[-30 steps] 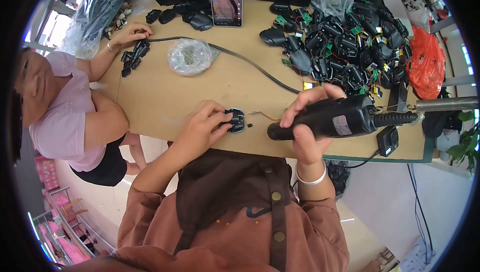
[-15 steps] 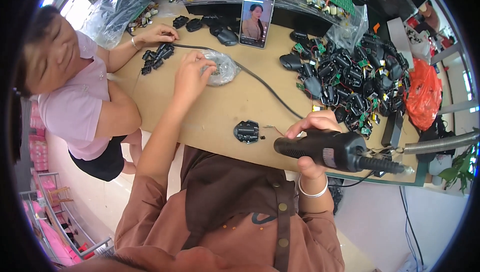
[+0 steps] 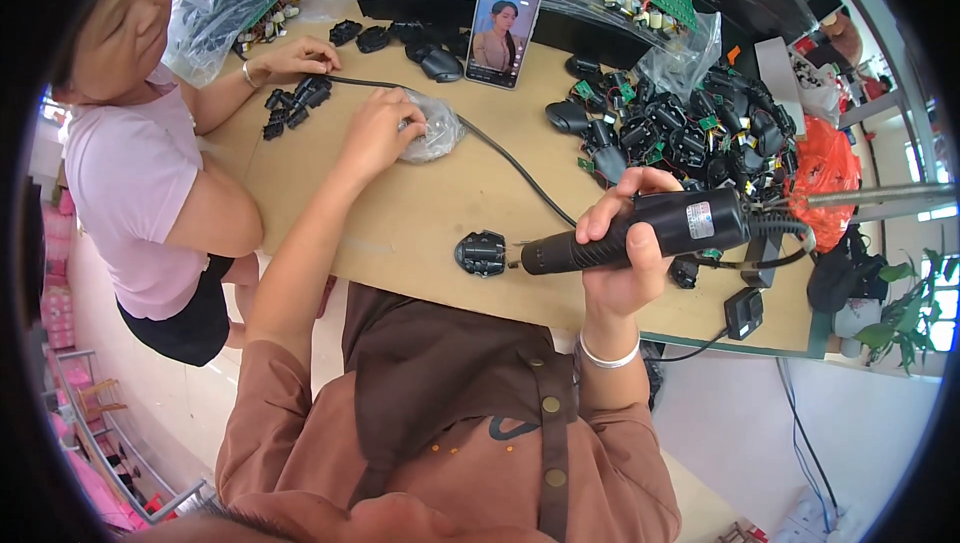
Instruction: The person assembles small electronic components and plastic casing using an electric screwdriver to secure the screws.
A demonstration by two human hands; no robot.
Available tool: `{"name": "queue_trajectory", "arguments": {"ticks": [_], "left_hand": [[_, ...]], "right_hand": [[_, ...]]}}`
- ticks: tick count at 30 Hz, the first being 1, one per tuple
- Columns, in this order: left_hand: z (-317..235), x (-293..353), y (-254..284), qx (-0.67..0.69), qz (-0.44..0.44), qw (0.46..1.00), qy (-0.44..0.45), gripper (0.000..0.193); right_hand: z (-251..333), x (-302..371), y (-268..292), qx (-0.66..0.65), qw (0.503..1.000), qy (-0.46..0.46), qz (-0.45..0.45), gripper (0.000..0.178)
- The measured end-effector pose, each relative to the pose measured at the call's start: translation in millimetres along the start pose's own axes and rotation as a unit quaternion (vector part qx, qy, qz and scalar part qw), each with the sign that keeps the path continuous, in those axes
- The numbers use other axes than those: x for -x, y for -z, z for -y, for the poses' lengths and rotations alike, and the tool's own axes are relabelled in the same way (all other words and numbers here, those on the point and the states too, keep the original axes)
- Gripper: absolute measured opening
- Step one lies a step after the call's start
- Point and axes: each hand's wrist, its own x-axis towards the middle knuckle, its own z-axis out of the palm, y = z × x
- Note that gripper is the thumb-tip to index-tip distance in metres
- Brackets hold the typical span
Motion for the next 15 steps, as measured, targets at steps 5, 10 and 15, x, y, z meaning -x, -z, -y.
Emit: {"name": "queue_trajectory", "arguments": {"ticks": [5, 10, 15], "left_hand": [[4.7, 2.4, -2.7, 0.067, -0.040, 0.997, 0.000, 0.009], [-0.2, 3.9, -3.9, 0.095, -0.081, 0.992, 0.015, 0.009], [-1.0, 7.9, -4.9, 0.142, -0.110, 0.983, 0.026, 0.008]], "right_hand": [[-2.5, 1.8, -9.1, 0.030, 0.999, 0.035, -0.021, 0.049], [-2.7, 1.6, -14.7, 0.060, 0.997, 0.032, -0.035, 0.045], [-3.9, -0.6, -16.1, 0.071, 0.996, 0.032, -0.035, 0.045]]}}
